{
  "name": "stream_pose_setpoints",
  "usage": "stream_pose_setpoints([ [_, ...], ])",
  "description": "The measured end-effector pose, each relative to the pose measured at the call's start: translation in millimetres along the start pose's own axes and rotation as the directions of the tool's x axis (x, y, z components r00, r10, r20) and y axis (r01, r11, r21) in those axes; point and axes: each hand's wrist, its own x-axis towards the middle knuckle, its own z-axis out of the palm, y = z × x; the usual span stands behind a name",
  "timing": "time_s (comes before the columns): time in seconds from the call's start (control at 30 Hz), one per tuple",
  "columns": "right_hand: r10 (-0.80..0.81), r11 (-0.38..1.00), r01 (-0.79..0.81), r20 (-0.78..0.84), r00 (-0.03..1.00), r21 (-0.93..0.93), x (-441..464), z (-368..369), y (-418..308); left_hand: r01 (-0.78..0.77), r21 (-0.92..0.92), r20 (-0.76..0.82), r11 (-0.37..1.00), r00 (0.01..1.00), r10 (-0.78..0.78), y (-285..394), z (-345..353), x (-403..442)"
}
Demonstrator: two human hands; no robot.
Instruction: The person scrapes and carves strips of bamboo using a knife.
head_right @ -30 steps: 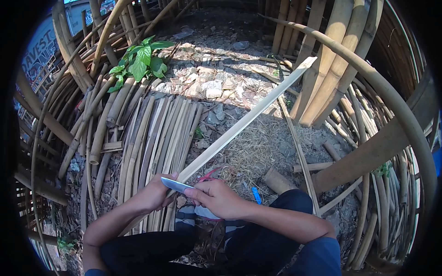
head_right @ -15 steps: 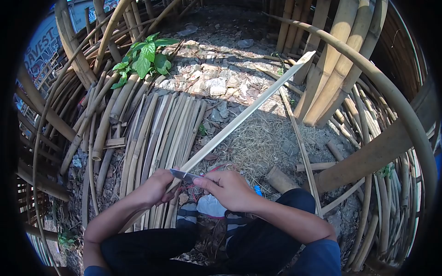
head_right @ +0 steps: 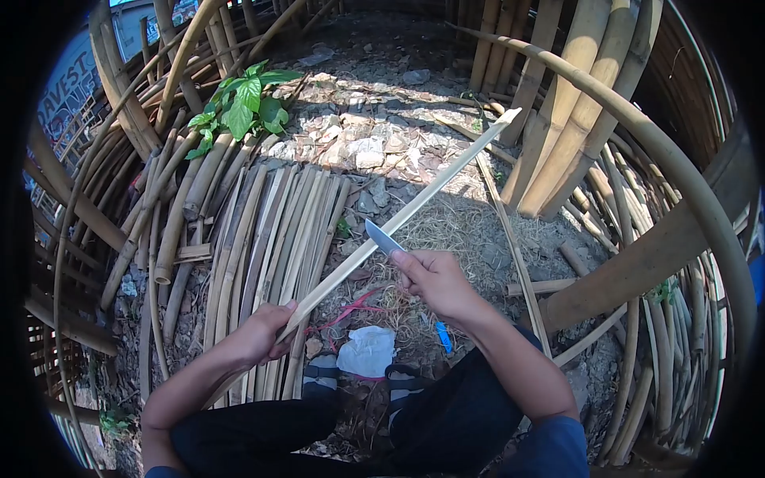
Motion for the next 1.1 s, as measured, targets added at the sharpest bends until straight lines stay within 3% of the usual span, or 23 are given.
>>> stream_pose_setpoints([
  [0.13, 0.068, 0.998, -0.067, 0.068, 0.995, -0.013, -4.8, 8.3, 11.8, 0.057, 0.006, 0.044, 0.998, 0.997, -0.057, -0.2, 1.9, 3.9],
  [0.2, 0.033, 0.991, -0.002, 0.231, 0.972, -0.133, -17.5, 31.3, 13.9, 0.056, -0.051, 0.048, 0.997, 0.997, -0.053, 4.2, 6.0, 4.9],
  [0.3, -0.002, 0.980, 0.067, 0.330, 0.944, -0.188, -21.6, 52.4, 22.2, 0.077, -0.080, 0.067, 0.994, 0.995, -0.071, 6.2, 8.8, 7.6],
  [0.7, 0.069, 0.983, -0.017, 0.282, 0.957, -0.181, -21.8, 44.2, 10.7, 0.036, 0.001, 0.042, 0.999, 0.998, -0.036, 6.0, 7.0, 6.8],
  [1.1, 0.017, 0.958, 0.040, 0.195, 0.981, -0.284, -15.0, 29.6, 10.9, 0.014, 0.004, 0.008, 1.000, 1.000, -0.014, 7.7, 5.8, 0.9],
])
